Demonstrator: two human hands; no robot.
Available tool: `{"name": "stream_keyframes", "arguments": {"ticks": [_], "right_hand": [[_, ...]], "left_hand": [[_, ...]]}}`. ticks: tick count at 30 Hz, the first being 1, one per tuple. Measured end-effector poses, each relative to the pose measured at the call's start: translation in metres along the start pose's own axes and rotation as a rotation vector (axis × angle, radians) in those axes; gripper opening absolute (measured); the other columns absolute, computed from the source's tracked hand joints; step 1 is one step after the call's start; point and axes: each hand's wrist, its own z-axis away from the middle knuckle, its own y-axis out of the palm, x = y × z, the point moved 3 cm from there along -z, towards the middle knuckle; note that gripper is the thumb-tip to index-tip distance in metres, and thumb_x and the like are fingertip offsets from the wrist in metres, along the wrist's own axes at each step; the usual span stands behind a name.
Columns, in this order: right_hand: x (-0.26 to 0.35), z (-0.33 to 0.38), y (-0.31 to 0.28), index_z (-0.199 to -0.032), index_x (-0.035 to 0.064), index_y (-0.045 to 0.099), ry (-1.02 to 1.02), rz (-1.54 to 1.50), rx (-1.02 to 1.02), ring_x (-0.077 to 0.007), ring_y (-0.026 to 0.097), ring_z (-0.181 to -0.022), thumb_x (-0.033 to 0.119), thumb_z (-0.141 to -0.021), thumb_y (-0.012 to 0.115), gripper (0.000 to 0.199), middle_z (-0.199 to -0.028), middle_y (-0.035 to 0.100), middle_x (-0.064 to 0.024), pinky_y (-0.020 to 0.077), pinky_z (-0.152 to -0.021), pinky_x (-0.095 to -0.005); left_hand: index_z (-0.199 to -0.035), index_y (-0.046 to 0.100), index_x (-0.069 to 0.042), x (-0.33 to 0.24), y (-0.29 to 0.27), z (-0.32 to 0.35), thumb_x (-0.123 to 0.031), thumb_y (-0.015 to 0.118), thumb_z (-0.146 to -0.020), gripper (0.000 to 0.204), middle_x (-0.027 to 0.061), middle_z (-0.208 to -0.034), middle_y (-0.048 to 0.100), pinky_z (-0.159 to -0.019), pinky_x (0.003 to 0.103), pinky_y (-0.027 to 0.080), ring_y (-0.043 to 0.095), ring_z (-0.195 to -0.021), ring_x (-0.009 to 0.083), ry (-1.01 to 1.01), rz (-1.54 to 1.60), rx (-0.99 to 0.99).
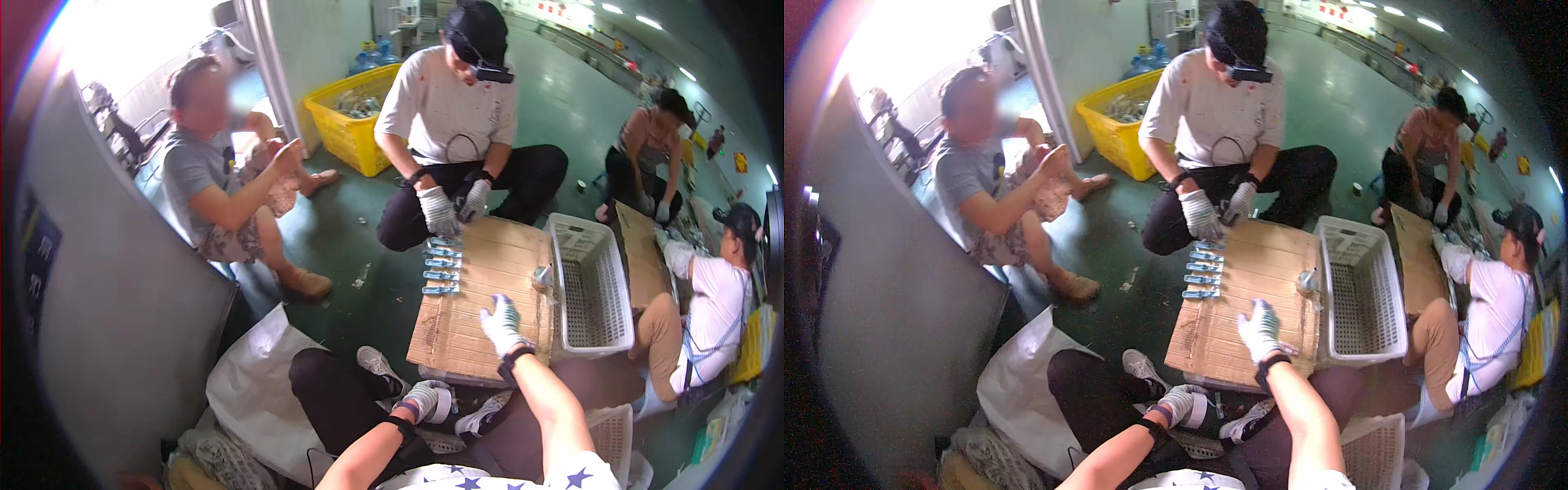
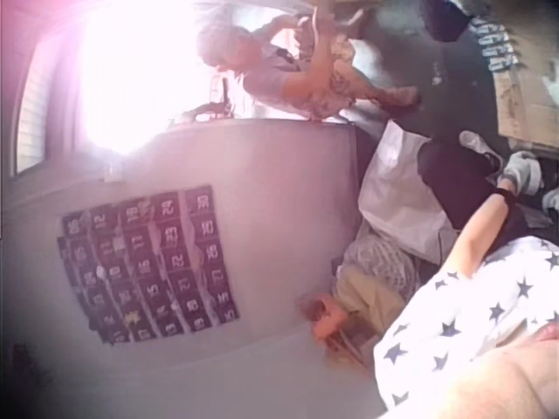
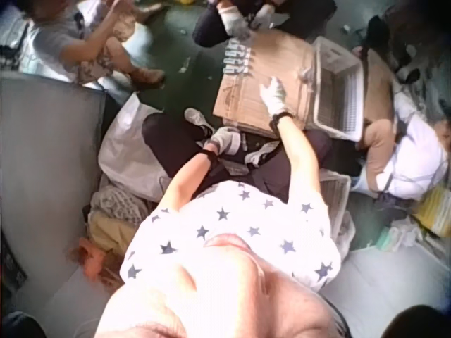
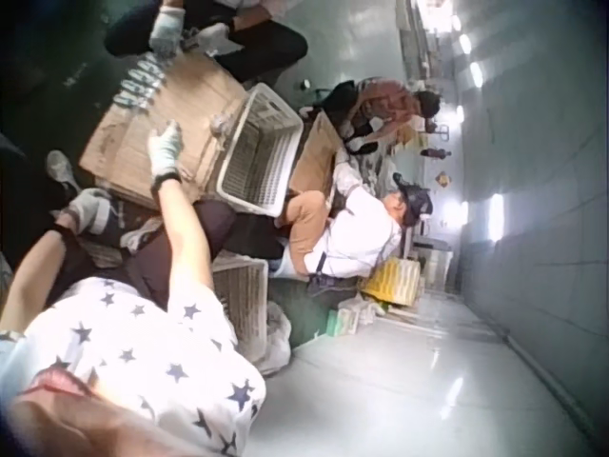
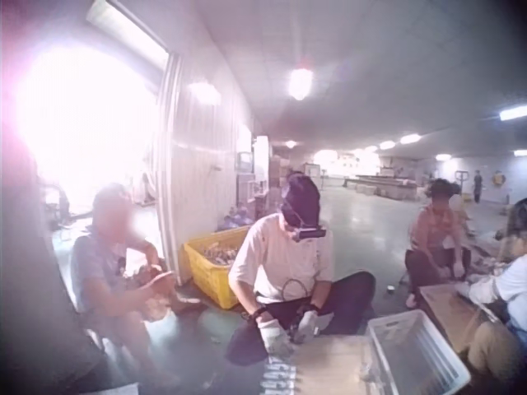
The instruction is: Assembling and packaging metal clips/fasteners into rows and then into a container.
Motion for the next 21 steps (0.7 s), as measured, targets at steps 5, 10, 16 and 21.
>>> {"name": "stream_keyframes", "arguments": {"ticks": [5, 10, 16, 21], "right_hand": [[-0.069, 0.032, -0.044, -0.112, 0.0053, 0.057, 0.065, 0.245, 0.079, -0.0321, 0.052, -0.109, 0.027, -0.070, 0.072, 0.050, -0.114, 0.057, -0.0167, 0.0406, -0.095, -0.0409], [-0.093, 0.085, -0.057, -0.115, 0.0104, 0.054, 0.062, 0.350, 0.073, -0.0287, 0.042, -0.119, 0.026, -0.069, 0.071, 0.051, -0.118, 0.052, -0.0097, 0.0347, -0.099, -0.0459], [-0.077, 0.086, -0.031, -0.117, 0.0090, 0.053, 0.004, 0.362, 0.228, -0.0322, 0.052, -0.108, 0.023, -0.071, 0.069, 0.051, -0.114, 0.055, -0.0148, 0.0427, -0.092, -0.0437], [-0.062, 0.085, -0.043, -0.092, 0.0083, 0.060, 0.007, 0.302, 0.282, -0.0353, 0.061, -0.087, 0.026, -0.079, 0.065, 0.022, -0.091, 0.062, -0.0169, 0.0492, -0.074, -0.0449]], "left_hand": [[-0.104, 0.060, -0.005, 0.014, -0.009, -0.017, 0.002, 0.057, -0.082, 0.023, 0.0086, -0.090, 0.065, -0.071, 0.038, 0.053, 0.063, -0.077, 0.0235, 0.141, -0.232, 0.034], [-0.103, 0.060, -0.014, 0.028, -0.006, -0.053, -0.010, 0.054, -0.087, 0.018, 0.0023, -0.095, 0.065, -0.081, 0.036, 0.049, 0.062, -0.087, 0.0164, 0.060, -0.170, 0.136], [-0.106, 0.061, -0.011, 0.056, -0.084, -0.138, -0.010, 0.051, -0.088, 0.021, 0.0034, -0.101, 0.063, -0.085, 0.037, 0.046, 0.059, -0.089, 0.0192, 0.117, -0.219, 0.358], [-0.112, 0.054, -0.013, 0.090, -0.102, -0.158, -0.027, 0.033, -0.093, 0.032, 0.0063, -0.119, 0.055, -0.101, 0.037, 0.032, 0.047, -0.112, 0.0206, -0.094, -0.017, 0.571]]}}
